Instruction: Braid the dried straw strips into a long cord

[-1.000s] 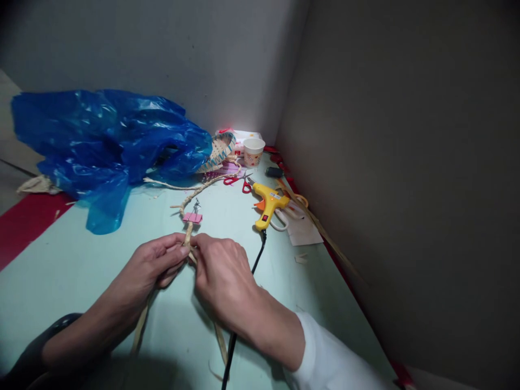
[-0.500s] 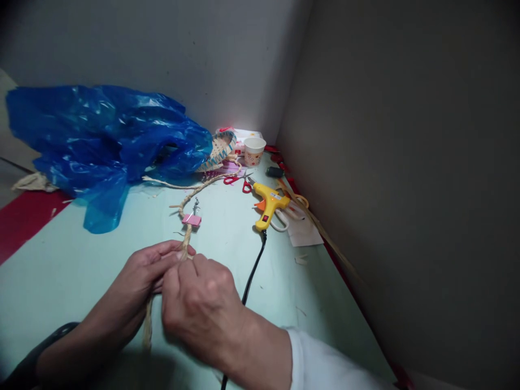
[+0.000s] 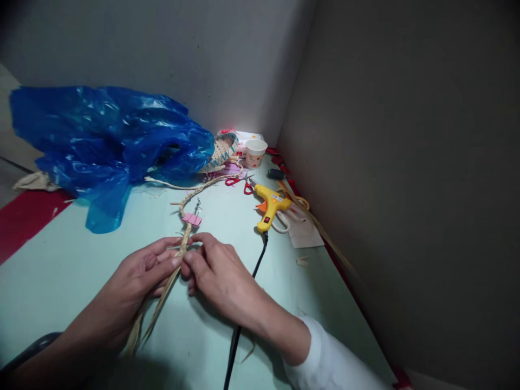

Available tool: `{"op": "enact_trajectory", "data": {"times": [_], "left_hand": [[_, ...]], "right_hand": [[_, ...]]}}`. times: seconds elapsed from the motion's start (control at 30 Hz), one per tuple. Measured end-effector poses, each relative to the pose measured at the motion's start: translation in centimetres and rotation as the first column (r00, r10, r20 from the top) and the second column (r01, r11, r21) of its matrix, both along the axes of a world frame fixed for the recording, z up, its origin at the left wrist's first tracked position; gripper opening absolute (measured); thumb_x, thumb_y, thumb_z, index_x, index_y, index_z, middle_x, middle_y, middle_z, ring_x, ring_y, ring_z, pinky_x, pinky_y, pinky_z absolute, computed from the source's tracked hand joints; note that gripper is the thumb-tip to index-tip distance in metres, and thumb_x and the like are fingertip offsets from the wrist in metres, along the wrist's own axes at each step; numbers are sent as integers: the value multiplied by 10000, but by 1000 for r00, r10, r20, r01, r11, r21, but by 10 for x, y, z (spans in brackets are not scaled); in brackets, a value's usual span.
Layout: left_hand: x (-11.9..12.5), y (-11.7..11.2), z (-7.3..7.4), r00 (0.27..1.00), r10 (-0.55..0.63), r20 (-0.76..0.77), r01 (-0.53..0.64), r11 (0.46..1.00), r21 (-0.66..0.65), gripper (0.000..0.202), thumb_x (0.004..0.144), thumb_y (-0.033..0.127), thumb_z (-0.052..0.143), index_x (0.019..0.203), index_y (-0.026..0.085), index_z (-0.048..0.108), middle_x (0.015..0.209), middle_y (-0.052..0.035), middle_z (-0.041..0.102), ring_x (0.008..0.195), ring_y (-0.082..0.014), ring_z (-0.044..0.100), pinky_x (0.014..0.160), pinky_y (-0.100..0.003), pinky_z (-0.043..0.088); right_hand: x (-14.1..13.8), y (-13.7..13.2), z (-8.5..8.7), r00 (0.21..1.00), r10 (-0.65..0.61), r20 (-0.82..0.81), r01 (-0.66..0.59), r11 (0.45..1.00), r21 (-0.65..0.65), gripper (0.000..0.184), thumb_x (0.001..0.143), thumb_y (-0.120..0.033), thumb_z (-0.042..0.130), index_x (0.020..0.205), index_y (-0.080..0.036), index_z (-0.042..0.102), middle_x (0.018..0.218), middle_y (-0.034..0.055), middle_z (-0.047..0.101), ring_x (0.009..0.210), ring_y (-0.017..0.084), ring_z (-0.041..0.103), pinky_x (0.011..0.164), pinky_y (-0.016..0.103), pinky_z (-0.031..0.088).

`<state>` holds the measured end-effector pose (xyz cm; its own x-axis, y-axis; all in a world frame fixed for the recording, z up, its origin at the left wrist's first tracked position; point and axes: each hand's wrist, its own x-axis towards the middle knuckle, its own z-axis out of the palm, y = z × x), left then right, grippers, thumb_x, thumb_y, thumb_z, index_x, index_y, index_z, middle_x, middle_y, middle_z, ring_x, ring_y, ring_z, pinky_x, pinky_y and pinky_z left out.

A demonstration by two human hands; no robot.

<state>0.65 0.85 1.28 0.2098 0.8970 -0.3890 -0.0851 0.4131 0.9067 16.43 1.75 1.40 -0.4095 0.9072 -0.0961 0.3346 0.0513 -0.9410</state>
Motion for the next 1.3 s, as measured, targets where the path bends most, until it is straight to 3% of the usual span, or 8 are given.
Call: {"op": "enact_trajectory", "data": {"times": [0.13,0.27,0.37,0.5,0.7,0.83,1.07,1.3], "left_hand": [[1,-1,-2,998,4,-70,0,998,56,401,795,327,636,1140,220,462,692,39,607,571,-96,508,491,-178,326],[-4,-2,-4,967,-57,-247,98,983,157,338,863,382,535,1151,248,421,744,21,638,701,-161,585,629,-252,413],[-5,-4,0,838,-67,-541,233,941,246,252,912,389,428,1129,263,439,792,0,667,754,-206,611,706,-307,408],[-2,-5,4,618,-38,-785,383,887,258,159,939,341,319,973,262,453,727,-10,649,683,-230,605,631,-304,361],[-4,-6,4,461,4,-887,449,861,237,250,926,353,305,730,256,428,632,-5,599,564,-203,558,583,-297,312],[-4,-18,-5,462,71,-884,457,835,306,303,927,364,308,679,251,440,557,8,568,500,-184,539,563,-302,288],[2,-29,-34,361,329,-872,554,677,485,212,909,246,397,781,228,564,585,-38,632,482,-199,580,529,-310,285],[13,-29,-23,176,229,-958,656,698,287,262,872,158,412,958,150,659,679,-118,698,562,-259,651,515,-321,325]], "right_hand": [[-4,3,-7,998,-46,45,46,999,7,183,944,-277,458,904,-166,597,704,-33,616,619,83,496,603,204,351],[-3,3,-6,992,-4,126,-6,997,76,325,938,-263,447,673,-156,602,573,-51,505,537,69,398,557,211,293],[-4,1,-4,988,-52,143,35,992,119,325,920,-240,462,658,-147,632,571,-43,520,528,69,396,554,215,284],[-7,-2,-4,977,-132,165,93,970,223,329,889,-206,485,587,-141,598,538,-39,460,525,77,326,522,229,236],[-7,-5,-7,964,-170,205,105,951,292,305,875,-169,476,573,-150,520,552,-33,434,547,84,334,549,234,244],[-6,-4,-8,982,-137,133,103,966,238,302,873,-165,454,571,-156,452,575,-36,411,577,88,341,564,232,256],[-5,-3,-9,998,-54,19,53,994,93,292,873,-200,423,583,-167,408,586,-47,312,579,90,267,545,227,246],[-4,-2,-15,996,-77,-46,80,995,66,309,879,-238,459,589,-154,525,595,-31,439,604,101,368,589,221,318]]}}
